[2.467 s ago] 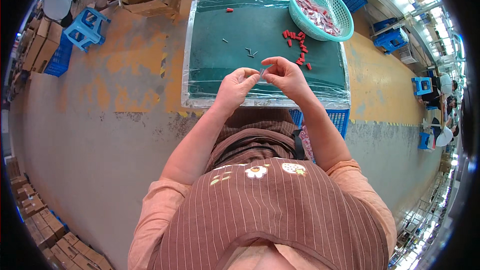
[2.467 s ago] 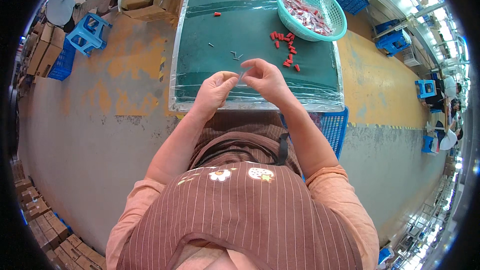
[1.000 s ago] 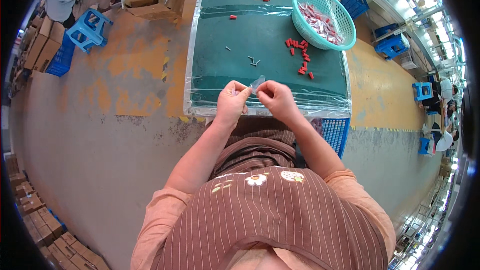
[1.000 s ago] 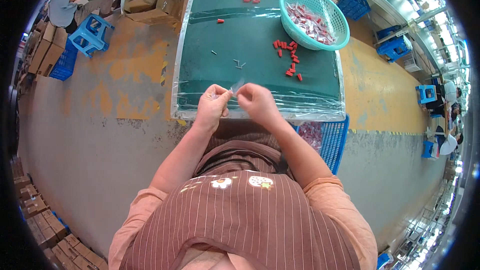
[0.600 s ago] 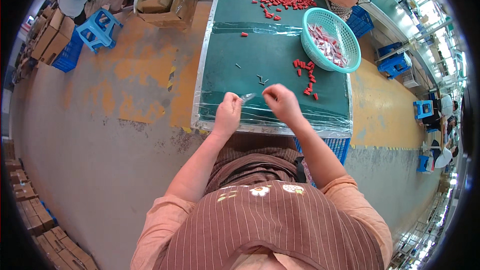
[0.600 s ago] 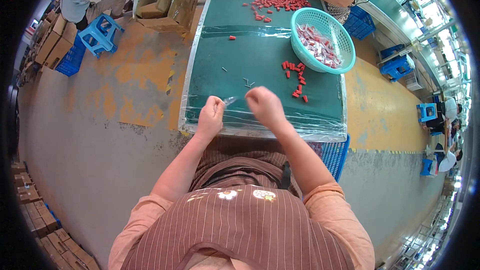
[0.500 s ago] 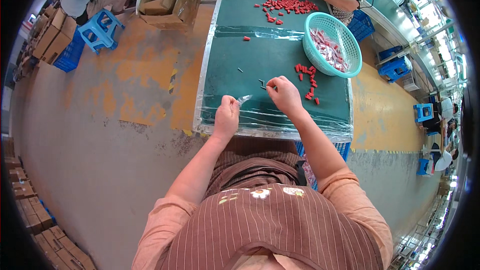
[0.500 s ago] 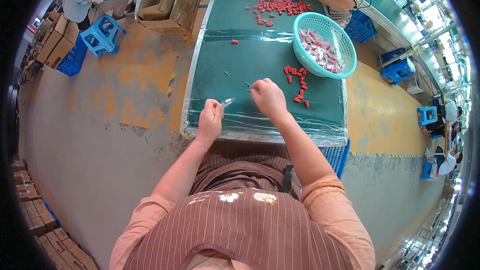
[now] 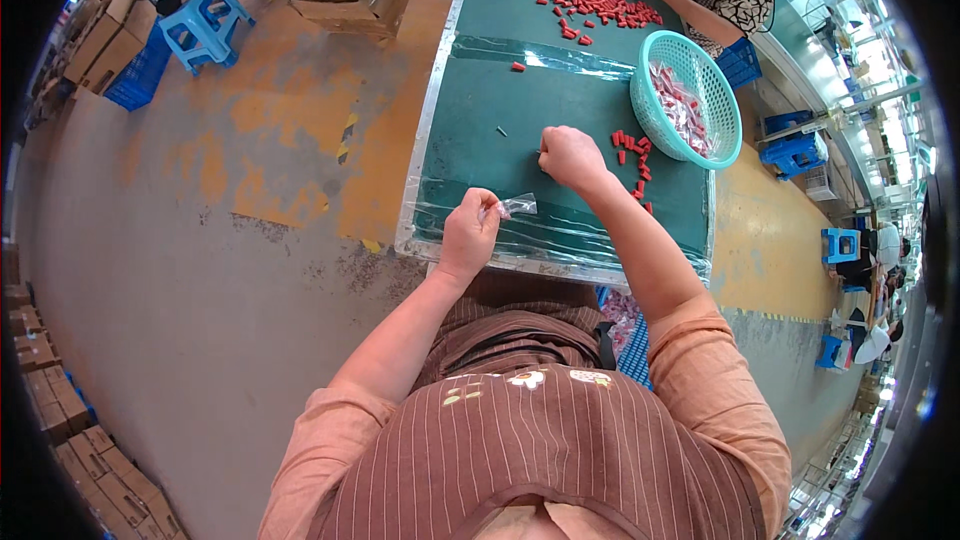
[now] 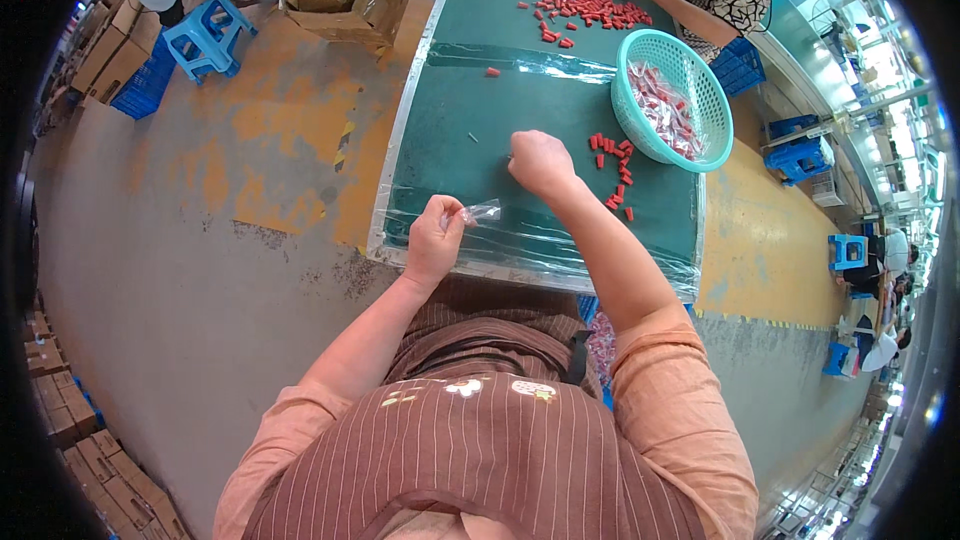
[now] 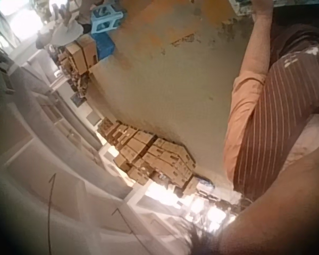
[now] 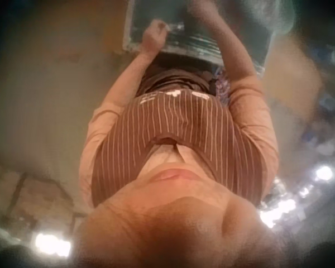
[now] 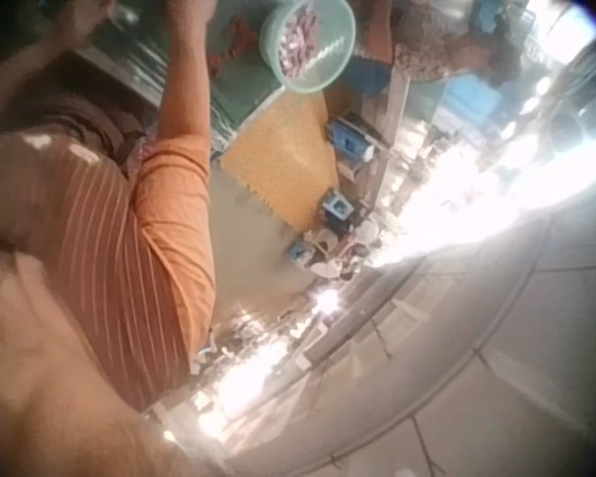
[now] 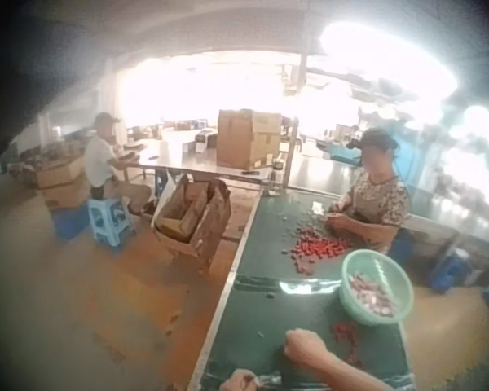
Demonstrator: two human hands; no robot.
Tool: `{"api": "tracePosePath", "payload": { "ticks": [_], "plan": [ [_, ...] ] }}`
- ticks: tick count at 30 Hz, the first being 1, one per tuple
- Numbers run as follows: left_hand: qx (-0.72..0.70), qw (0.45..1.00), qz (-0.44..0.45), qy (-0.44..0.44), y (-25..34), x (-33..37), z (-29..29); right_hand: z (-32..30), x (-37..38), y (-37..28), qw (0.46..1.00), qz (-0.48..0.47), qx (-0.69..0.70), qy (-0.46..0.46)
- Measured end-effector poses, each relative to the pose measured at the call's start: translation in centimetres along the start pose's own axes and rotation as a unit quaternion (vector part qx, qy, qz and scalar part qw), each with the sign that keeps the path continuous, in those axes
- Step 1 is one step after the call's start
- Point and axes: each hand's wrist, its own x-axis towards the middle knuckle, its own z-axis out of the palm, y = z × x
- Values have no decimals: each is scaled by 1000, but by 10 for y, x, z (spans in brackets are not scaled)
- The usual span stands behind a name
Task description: The person places a screw and a red plastic cap into a small plastic bag, then sets the bag aside and repeats the process.
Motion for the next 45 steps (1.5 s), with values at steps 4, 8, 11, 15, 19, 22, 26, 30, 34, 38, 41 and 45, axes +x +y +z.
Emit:
{"api": "tracePosePath", "payload": {
  "ticks": [4,8,11,15,19,22,26,30,34,38,41,45],
  "plan": [
    [2,1000,12,8,6,8,-2,-13,22,-13,990,0,134,31],
    [-2,999,31,25,5,17,-11,-1,53,-37,978,-15,186,88],
    [50,995,64,54,2,13,-17,13,65,-51,986,-58,119,97],
    [-20,996,76,38,-1,7,-7,8,56,-50,999,-27,-10,25],
    [-27,999,18,32,1,-13,4,5,37,-52,998,-41,-43,14],
    [-39,999,5,23,5,-15,7,6,25,-34,998,-41,49,10],
    [-52,998,-17,-9,5,-4,7,-11,-5,-9,967,-23,252,15],
    [49,997,-39,-52,14,26,-10,-21,-32,-8,919,-142,361,71],
    [110,983,-109,-94,36,47,-1,-25,-63,-15,890,-122,439,-20],
    [100,979,-115,-134,42,40,20,-16,-82,-7,907,-93,411,-4],
    [78,984,-86,-136,38,33,31,-9,-96,1,932,-88,351,24],
    [25,967,-170,-187,47,30,35,-8,-107,8,945,-119,297,68]
  ]
}}
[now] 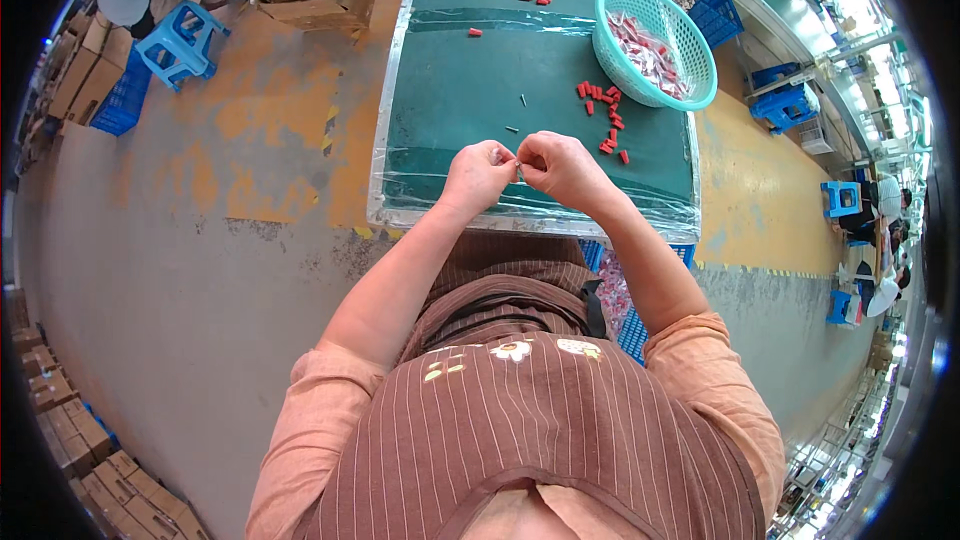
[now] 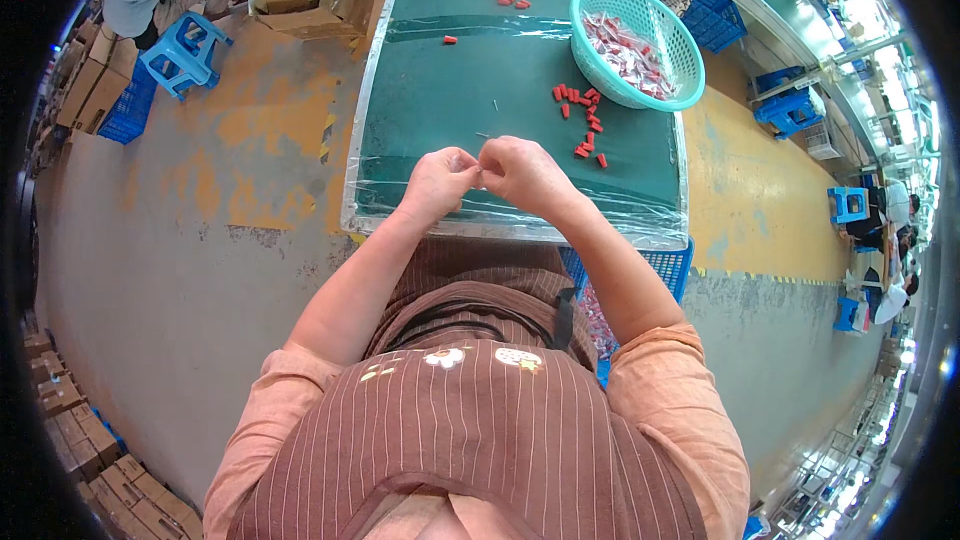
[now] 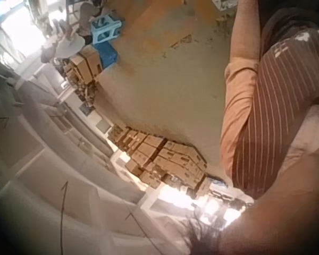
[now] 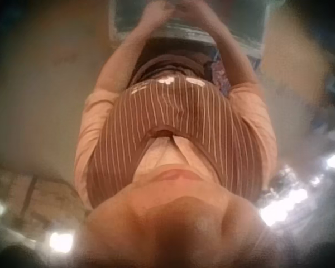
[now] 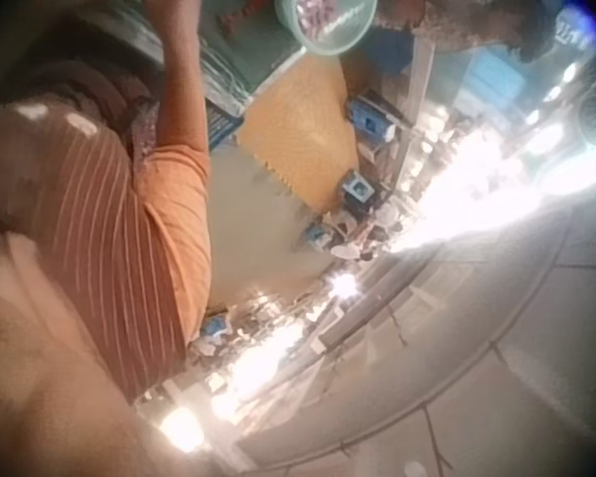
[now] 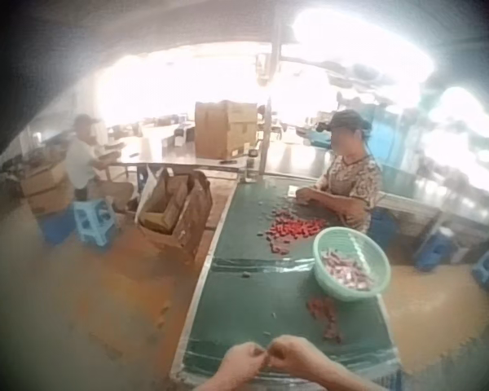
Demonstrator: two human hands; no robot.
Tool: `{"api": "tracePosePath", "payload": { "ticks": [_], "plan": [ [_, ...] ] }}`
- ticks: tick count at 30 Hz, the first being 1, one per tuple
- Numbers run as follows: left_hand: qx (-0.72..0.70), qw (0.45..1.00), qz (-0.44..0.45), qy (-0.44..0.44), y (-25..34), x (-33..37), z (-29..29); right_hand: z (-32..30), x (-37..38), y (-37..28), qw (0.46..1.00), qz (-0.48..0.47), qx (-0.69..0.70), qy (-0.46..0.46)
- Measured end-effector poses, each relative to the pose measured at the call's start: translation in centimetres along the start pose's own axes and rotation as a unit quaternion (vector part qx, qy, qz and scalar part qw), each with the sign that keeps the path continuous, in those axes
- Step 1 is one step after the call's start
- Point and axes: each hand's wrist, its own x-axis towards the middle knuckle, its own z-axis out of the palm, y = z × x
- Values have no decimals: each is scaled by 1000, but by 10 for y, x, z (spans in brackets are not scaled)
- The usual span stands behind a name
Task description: The person places a screw and a red plastic cap into a small plastic bag, then sets the bag aside and repeats the process.
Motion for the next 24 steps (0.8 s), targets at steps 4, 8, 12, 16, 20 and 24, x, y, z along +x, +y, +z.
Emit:
{"api": "tracePosePath", "payload": {
  "ticks": [4,8,12,16,20,24],
  "plan": [
    [-49,997,-50,-15,6,-3,3,-4,-3,-1,998,-26,-56,0],
    [-18,999,-39,9,9,-2,5,-7,-5,-4,999,-1,-53,1],
    [27,999,0,31,1,4,9,-11,-5,-2,1000,1,-28,11],
    [27,999,-6,26,6,4,10,-14,-6,-2,999,18,-19,20],
    [8,999,-32,14,11,3,9,-16,-10,1,999,14,-1,45],
    [-50,996,-74,2,13,4,6,-14,-18,3,996,-14,11,86]
  ]
}}
